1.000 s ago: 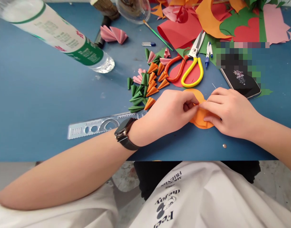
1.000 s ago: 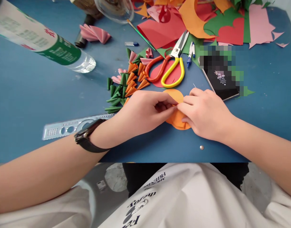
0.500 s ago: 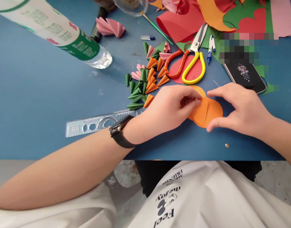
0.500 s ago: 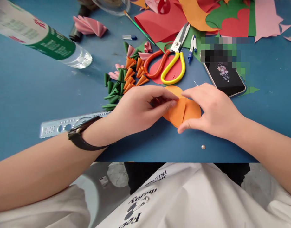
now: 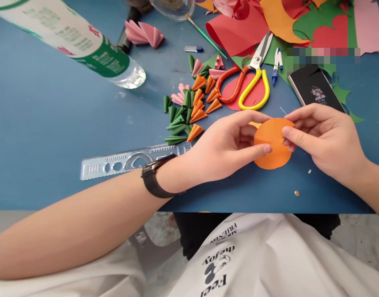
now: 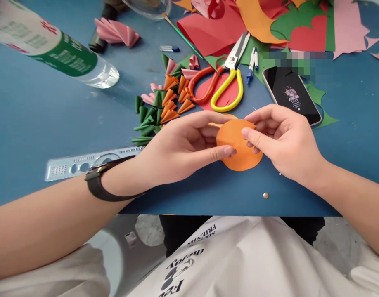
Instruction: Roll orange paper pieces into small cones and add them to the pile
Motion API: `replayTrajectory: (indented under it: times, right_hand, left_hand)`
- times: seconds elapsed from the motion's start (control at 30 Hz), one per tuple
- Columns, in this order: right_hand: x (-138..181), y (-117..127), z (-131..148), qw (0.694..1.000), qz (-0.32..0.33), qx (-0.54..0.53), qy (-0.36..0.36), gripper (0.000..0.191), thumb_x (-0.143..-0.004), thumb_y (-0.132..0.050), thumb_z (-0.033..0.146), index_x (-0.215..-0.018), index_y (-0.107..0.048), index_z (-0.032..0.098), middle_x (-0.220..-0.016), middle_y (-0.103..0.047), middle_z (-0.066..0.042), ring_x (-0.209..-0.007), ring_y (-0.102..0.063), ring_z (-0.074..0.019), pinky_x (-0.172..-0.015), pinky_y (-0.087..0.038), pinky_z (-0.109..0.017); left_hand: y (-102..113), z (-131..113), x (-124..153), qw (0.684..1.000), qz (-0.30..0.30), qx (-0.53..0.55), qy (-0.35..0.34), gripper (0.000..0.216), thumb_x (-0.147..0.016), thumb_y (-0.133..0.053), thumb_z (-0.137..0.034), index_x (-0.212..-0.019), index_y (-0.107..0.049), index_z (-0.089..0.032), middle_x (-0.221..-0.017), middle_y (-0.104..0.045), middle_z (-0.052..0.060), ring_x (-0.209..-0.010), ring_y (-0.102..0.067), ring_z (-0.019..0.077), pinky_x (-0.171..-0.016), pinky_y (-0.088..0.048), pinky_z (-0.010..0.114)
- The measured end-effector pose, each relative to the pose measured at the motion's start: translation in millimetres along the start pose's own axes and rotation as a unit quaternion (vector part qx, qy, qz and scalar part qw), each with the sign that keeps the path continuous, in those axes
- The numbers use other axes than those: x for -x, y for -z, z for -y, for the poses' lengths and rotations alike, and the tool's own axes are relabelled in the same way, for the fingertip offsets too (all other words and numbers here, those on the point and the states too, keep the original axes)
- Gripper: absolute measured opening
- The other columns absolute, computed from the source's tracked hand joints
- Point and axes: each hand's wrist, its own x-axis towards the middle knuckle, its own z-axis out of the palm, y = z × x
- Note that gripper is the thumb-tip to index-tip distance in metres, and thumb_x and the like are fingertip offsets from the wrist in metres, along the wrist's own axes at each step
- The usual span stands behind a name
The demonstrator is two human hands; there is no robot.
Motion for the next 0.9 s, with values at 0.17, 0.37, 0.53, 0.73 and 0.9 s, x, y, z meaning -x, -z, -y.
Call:
replayTrajectory:
  times: [0.17, 0.37, 0.53, 0.73, 0.9]
  right_hand:
    - [2.4, 1.3, -1.1, 0.999, -0.017, 0.026, 0.022, 0.008, -0.096, -0.088, 0.023, -0.1, -0.082, 0.027, -0.088, -0.083, 0.0, -0.076, -0.081, -0.0173, -0.068, -0.072, -0.03]
    - [6.1, 3.5, -9.2, 0.978, 0.002, 0.137, 0.154, 0.019, -0.103, -0.079, 0.021, -0.119, -0.081, 0.03, -0.115, -0.083, -0.003, -0.101, -0.079, -0.0186, -0.074, -0.069, -0.03]
    - [5.9, 7.9, -7.4, 0.935, 0.011, 0.246, 0.255, 0.026, -0.106, -0.071, 0.016, -0.127, -0.081, 0.028, -0.125, -0.085, -0.006, -0.109, -0.082, -0.0212, -0.081, -0.071, -0.033]
    - [8.0, 11.0, 4.3, 0.92, 0.021, 0.291, 0.261, 0.028, -0.104, -0.072, 0.016, -0.12, -0.084, 0.035, -0.129, -0.086, -0.006, -0.114, -0.084, -0.0281, -0.098, -0.072, -0.047]
    - [6.2, 10.9, 5.7, 0.973, 0.084, 0.161, 0.142, 0.013, -0.102, -0.074, 0.022, -0.105, -0.084, 0.031, -0.118, -0.086, -0.004, -0.105, -0.084, -0.0263, -0.079, -0.073, -0.04]
  left_hand:
    - [0.4, -2.9, 1.5, 0.998, -0.023, -0.057, -0.001, 0.039, -0.092, -0.086, -0.025, -0.127, -0.071, -0.015, -0.103, -0.086, 0.008, -0.091, -0.085, 0.0221, -0.076, -0.072, 0.031]
    - [2.9, -2.0, 2.9, 0.996, -0.011, -0.091, -0.022, 0.037, -0.096, -0.08, -0.027, -0.131, -0.072, -0.017, -0.11, -0.085, 0.008, -0.096, -0.083, 0.0214, -0.077, -0.069, 0.031]
    - [3.2, -1.8, 2.4, 0.994, -0.031, -0.103, -0.025, 0.048, -0.095, -0.08, -0.022, -0.141, -0.067, -0.015, -0.1, -0.079, 0.004, -0.081, -0.075, 0.0144, -0.068, -0.064, 0.025]
    - [5.7, 2.5, 0.8, 0.981, -0.076, -0.158, -0.088, 0.04, -0.098, -0.075, -0.018, -0.138, -0.073, -0.016, -0.106, -0.078, 0.006, -0.089, -0.072, 0.014, -0.076, -0.065, 0.024]
    - [7.8, 3.2, 2.6, 0.966, -0.069, -0.221, -0.114, 0.034, -0.101, -0.073, -0.019, -0.135, -0.077, -0.019, -0.129, -0.082, 0.009, -0.102, -0.077, 0.017, -0.086, -0.068, 0.027]
